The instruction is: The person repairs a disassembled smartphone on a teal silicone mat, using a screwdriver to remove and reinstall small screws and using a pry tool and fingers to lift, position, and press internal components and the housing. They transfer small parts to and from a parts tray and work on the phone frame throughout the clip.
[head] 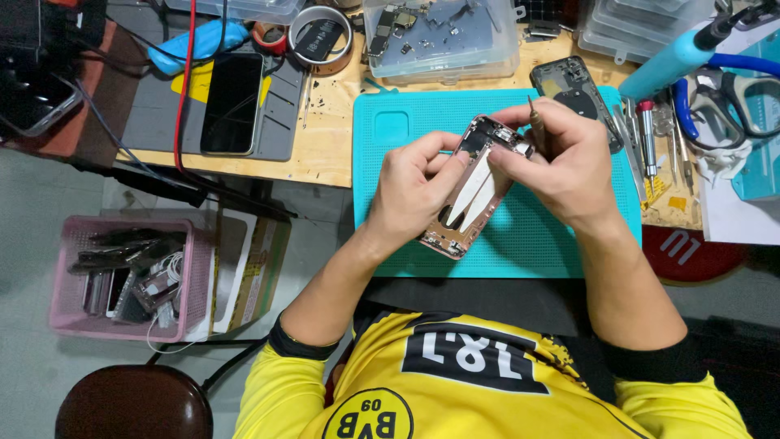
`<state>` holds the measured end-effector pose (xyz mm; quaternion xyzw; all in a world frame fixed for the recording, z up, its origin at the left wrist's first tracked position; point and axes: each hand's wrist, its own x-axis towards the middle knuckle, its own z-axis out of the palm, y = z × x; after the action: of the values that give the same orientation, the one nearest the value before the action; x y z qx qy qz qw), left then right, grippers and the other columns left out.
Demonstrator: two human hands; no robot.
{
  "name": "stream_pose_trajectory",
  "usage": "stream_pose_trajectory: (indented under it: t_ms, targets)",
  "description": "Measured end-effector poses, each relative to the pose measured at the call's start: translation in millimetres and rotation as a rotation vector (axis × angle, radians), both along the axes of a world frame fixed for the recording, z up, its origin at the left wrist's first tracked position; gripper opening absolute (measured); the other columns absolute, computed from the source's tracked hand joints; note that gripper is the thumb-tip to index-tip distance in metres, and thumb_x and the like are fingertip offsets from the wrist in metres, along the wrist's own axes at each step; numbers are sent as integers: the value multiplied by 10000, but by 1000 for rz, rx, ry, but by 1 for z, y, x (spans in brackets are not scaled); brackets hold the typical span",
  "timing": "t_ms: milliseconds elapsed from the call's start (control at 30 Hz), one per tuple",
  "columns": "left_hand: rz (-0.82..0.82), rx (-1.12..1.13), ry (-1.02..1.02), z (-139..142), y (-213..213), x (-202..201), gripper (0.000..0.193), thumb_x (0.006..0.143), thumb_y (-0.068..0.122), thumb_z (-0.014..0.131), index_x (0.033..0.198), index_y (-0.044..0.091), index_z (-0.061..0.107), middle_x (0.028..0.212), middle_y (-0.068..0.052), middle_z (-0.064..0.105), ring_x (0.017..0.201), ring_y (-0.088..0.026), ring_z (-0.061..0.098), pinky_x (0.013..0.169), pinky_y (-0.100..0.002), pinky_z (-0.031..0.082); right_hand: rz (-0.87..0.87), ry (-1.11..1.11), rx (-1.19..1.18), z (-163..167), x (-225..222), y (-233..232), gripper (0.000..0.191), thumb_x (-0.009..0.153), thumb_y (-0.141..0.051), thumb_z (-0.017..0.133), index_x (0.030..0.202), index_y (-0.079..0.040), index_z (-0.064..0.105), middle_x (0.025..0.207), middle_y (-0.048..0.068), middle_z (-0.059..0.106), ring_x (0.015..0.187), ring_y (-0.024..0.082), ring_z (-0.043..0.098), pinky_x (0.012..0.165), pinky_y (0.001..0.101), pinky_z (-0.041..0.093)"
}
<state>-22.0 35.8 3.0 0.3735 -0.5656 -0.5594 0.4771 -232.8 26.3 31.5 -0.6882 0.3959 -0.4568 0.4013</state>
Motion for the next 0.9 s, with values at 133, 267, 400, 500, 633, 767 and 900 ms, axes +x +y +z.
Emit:
stream_pose_trajectory:
  t_ms: [133, 267, 400, 500, 633, 767, 900]
  targets:
    - [33, -45, -39, 1, 2, -1, 209, 1026, 129, 625, 1146, -31, 684, 834, -70, 796, 754, -17, 678, 621, -223, 551, -145, 196, -92, 2, 2, 2, 360, 835, -56, 835, 1174, 6, 730, 914, -34, 530, 638, 35, 378, 568, 215, 281]
    - [60, -100, -84, 4, 4, 0, 208, 1025, 134, 629, 1143, -28, 684, 824, -69, 793, 745, -21, 693, 608, -228, 552, -151, 243, -113, 3, 2, 2, 319, 873, -83, 825, 1174, -10, 749, 830, -28, 515, 638, 30, 372, 574, 228, 277]
    - [70, -140, -136, 7, 5, 1, 209, 1023, 137, 629, 1149, -19, 689, 773, -71, 776, 706, -17, 677, 574, -242, 530, -139, 210, -99, 4, 2, 3, 236, 944, -83, 770, 1165, -1, 757, 841, -17, 596, 652, 31, 411, 571, 228, 303]
    - [62, -172, -199, 10, 6, 1, 215, 1024, 137, 626, 1162, -14, 691, 728, -82, 752, 653, -33, 662, 543, -260, 503, -144, 342, -213, 10, -2, -1, 196, 930, -76, 784, 1111, -4, 769, 795, 22, 630, 589, 55, 416, 551, 246, 314]
    - [50, -231, -255, 14, 7, 2, 218, 1016, 132, 624, 1173, -4, 691, 728, -96, 737, 606, -60, 689, 525, -275, 495, -109, 494, -251, 18, -6, -5, 211, 885, -97, 792, 1080, -19, 771, 768, 59, 645, 549, 92, 463, 512, 264, 344]
    - [52, -247, -324, 17, 5, 4, 204, 1005, 129, 634, 1152, 7, 705, 687, -108, 707, 564, -70, 673, 505, -284, 471, -56, 581, -317, 24, -7, -8, 231, 855, -119, 785, 1065, -25, 767, 793, 86, 666, 560, 141, 527, 524, 285, 407]
    - [30, -206, -324, 19, 5, 5, 214, 1002, 131, 631, 1163, 12, 707, 665, -99, 704, 542, -62, 638, 493, -285, 460, -44, 612, -348, 24, -6, -8, 235, 856, -133, 775, 1062, -20, 760, 825, 92, 688, 579, 167, 570, 539, 299, 447]
